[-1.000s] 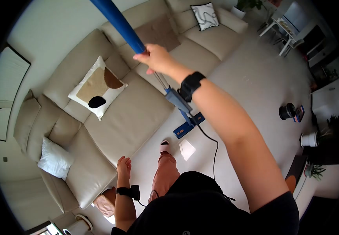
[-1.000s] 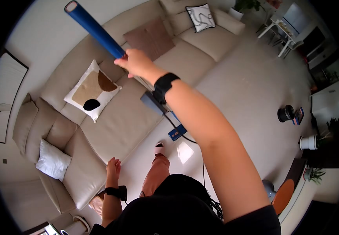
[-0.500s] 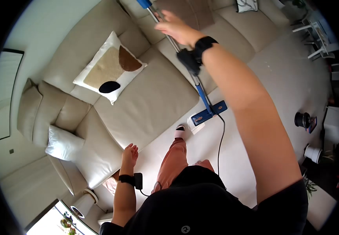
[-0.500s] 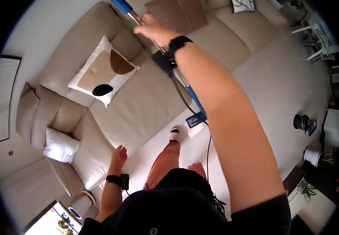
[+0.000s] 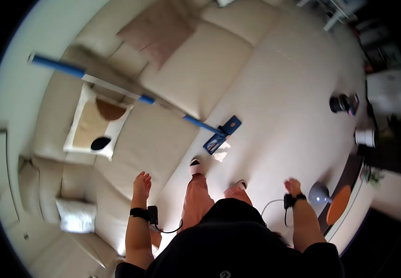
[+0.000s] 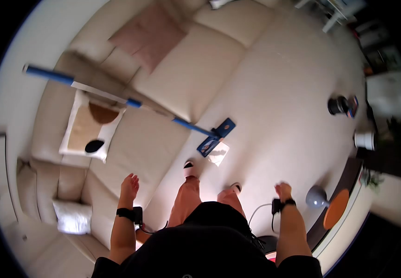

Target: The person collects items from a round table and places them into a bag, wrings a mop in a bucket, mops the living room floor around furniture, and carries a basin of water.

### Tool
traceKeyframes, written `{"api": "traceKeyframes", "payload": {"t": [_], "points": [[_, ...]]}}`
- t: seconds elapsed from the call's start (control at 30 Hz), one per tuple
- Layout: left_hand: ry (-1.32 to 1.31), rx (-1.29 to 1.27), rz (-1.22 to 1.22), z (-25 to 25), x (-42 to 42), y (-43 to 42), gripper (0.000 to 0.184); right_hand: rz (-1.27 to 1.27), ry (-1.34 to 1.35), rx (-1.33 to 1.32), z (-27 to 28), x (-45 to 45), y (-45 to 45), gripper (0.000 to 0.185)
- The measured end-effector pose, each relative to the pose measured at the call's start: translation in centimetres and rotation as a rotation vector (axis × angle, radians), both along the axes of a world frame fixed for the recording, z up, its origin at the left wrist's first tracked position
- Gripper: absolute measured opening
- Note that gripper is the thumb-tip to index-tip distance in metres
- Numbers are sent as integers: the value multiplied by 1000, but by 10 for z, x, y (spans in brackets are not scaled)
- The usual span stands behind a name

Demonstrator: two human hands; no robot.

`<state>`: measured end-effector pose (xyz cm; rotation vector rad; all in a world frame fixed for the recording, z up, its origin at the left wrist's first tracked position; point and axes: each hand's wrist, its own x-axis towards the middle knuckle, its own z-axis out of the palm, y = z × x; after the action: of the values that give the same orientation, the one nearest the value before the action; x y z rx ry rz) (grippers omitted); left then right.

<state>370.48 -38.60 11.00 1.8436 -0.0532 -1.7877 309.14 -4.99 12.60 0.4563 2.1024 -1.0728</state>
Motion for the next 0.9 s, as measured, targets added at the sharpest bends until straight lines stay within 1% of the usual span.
{"api": "traceKeyframes", "payload": {"t": [0.03, 0.1, 0.17, 0.2, 0.23, 0.27, 0.3, 0.33, 0.37, 0.4, 0.43, 0.47, 0.5, 0.57, 0.6, 0.63, 0.7, 0.77, 0.83, 0.9], "points": [[-9, -19, -49, -4, -14, -10, 40, -55, -32, 58, 18, -5, 53, 10], [-29, -79, -185, -12, -52, -28, 39, -288, -56, 233, 56, 4, 125, 14], [-53, -97, -290, -8, -110, -45, 40, -436, -75, 106, 74, 16, 190, 17], [-42, -119, -339, -1, -148, -48, 41, -477, -69, 13, 74, 20, 221, 21], [-38, -143, -383, 8, -186, -49, 42, -540, -59, -16, 63, 23, 256, 21], [-24, -176, -436, 11, -225, -46, 42, -647, -83, -108, 43, 20, 288, 24], [24, -207, -490, 12, -265, -40, 43, -745, -110, -205, 27, 12, 311, 27], [69, -240, -541, 18, -305, -31, 43, -790, -69, -247, 25, 8, 319, 33], [93, -268, -607, 27, -346, -18, 45, -832, -69, -288, 8, -11, 336, 33], [187, -296, -640, 25, -382, -5, 42, -868, -140, -319, -21, -28, 359, 28], [239, -319, -750, 34, -420, 10, 16, -909, -214, -355, -41, -33, 376, 24], [108, -290, -700, 61, -469, 40, 29, -938, -124, -377, -19, -50, 364, 27], [214, -250, -806, 52, -499, 50, 28, -979, -104, -390, -3, -73, 356, 29], [185, -252, -911, 66, -561, 81, 28, -963, -133, -386, 2, -124, 356, 25], [124, -265, -951, 70, -586, 92, 29, -916, -84, -390, 6, -148, 356, 25], [140, -279, -968, 67, -605, 98, 23, -861, -42, -388, 10, -170, 353, 25], [112, -240, -989, 61, -639, 103, 13, -830, 26, -402, 34, -220, 339, 26], [92, -167, -1063, 40, -654, 93, 5, -831, 41, -449, 30, -267, 336, 26], [-79, -37, -1091, 31, -666, 83, 9, -866, 19, -536, 32, -310, 332, 26], [-83, 19, -1296, 6, -674, 61, 14, -933, 7, -623, 28, -351, 333, 28]]}}
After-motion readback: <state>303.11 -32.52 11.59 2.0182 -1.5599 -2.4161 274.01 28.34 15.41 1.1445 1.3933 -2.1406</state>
